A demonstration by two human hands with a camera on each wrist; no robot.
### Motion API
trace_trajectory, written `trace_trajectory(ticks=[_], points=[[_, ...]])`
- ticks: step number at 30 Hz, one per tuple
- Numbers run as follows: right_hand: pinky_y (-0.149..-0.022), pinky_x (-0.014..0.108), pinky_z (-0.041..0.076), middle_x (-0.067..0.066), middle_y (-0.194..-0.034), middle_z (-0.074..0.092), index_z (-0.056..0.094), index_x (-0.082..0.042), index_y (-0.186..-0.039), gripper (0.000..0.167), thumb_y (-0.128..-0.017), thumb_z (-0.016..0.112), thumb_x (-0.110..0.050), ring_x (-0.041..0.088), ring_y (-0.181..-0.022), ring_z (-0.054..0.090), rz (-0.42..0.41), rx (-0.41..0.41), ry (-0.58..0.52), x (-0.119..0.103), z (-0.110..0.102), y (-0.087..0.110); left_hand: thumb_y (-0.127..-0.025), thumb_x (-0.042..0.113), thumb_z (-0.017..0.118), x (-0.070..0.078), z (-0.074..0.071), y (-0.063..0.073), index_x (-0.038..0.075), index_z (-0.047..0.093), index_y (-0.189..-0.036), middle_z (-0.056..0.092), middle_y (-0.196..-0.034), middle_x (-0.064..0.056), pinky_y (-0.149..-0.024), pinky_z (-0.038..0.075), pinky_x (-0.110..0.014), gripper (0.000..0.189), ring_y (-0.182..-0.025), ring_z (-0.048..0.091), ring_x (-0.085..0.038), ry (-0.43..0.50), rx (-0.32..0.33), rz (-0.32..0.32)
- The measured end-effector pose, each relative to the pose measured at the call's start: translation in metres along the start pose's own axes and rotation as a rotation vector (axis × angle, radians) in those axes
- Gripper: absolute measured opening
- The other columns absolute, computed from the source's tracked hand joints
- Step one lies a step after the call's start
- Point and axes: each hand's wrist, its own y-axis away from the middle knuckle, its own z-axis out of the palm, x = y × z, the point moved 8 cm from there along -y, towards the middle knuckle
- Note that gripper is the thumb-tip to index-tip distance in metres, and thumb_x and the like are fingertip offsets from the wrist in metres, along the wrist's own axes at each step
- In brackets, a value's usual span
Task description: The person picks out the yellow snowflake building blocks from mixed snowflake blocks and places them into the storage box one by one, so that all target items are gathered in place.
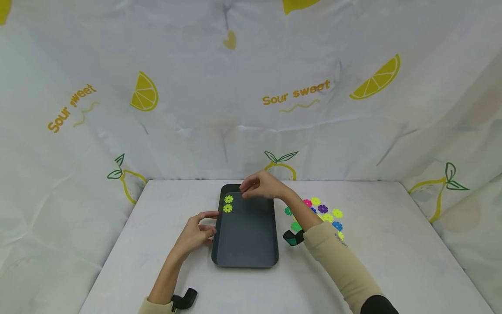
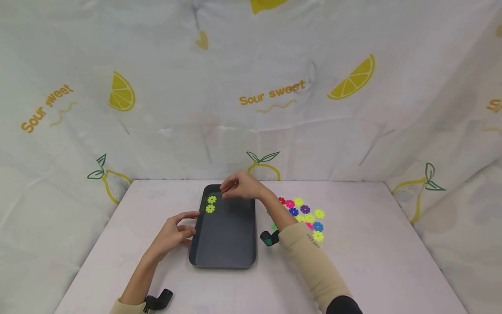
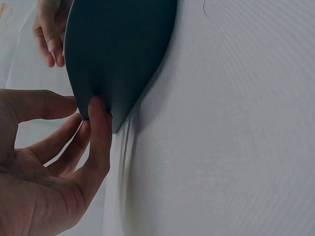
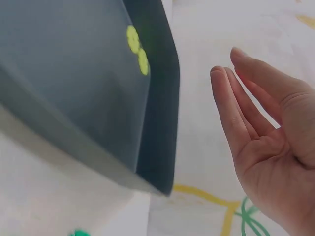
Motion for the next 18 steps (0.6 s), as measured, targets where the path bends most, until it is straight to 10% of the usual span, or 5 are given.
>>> trace_trajectory(ticks=[18], points=[[-0.099, 0.035, 0.065, 0.029, -0.131, 0.072, 0.074, 0.000, -0.128, 0.033, -0.099, 0.079, -0.013, 0.036, -0.113, 0.078, 0.038, 0.128, 0.059, 0.035, -0.065, 0.070, -0.093, -0.005, 0.064, 0.001, 0.000, 0.001, 0.008, 0.063, -0.149, 0.063, -0.151, -0.019, -0.073, 0.068, -0.039, 0.057, -0.095, 0.078, -0.024, -0.009, 0.005, 0.005]])
